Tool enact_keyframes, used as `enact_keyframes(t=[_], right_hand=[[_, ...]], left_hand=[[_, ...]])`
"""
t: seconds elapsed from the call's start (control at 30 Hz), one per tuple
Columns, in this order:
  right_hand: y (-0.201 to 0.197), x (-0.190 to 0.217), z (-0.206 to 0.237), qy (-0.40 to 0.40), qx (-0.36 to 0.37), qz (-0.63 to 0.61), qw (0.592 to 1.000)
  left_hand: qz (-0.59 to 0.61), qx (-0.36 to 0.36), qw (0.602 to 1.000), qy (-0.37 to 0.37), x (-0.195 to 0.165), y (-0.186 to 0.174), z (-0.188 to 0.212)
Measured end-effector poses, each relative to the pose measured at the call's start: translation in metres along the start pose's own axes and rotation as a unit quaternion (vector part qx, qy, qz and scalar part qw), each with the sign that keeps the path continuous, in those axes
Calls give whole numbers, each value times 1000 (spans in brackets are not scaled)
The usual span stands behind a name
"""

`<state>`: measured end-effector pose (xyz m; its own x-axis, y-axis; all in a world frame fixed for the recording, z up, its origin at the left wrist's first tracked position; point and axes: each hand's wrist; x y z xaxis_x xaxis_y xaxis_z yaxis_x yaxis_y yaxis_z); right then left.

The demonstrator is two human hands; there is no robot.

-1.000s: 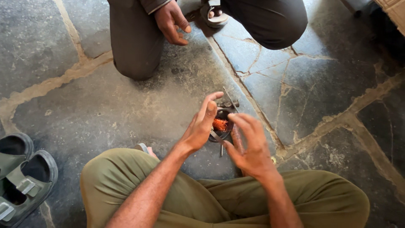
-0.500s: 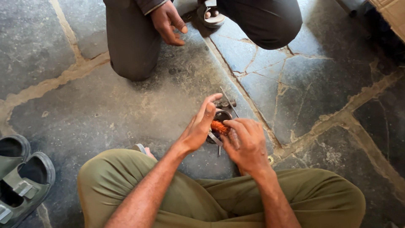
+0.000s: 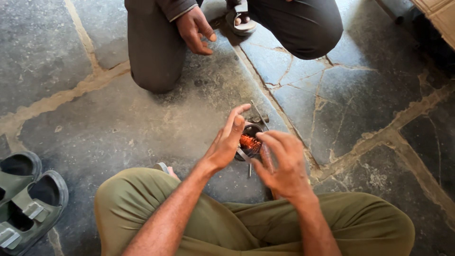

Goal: The person sits on the floor and uses a hammer and screwdriver to disassemble a small circular electrical component. They remove the outer casing and then pull out the internal copper windings by hand.

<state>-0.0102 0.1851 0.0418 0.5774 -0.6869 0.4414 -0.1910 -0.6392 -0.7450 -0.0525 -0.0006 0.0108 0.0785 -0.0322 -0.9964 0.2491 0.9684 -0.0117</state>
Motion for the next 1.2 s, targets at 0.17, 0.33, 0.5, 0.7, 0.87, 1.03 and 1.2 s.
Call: enact_keyframes(t=[0.17,0.33,0.5,0.7,0.87,1.03,1.2], right_hand=[[10,5,0,1,37,3,999],[8,0,1,9,58,5,998],[3,-8,3,48,31,-27,998],[-22,-36,11,107,-11,-108,988],[-51,-58,24,139,-107,-216,960],[-67,-71,27,163,-274,-416,852],[-46,-39,22,149,-169,-218,950]], left_hand=[[-13,50,999,-12,-2,3,4],[-49,38,998,12,3,4,2],[-66,10,998,20,8,4,-3],[-36,-62,997,39,8,-7,-11],[-41,-97,993,59,6,-14,-10],[-35,-104,991,74,6,-15,-10],[-19,-55,995,75,4,-4,-4]])
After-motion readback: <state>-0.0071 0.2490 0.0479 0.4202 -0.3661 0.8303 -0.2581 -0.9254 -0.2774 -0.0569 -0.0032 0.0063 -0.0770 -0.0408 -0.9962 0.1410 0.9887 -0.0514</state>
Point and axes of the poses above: each hand's wrist, its own z-axis away from the middle knuckle, its own y-axis out of the palm, x = y × z
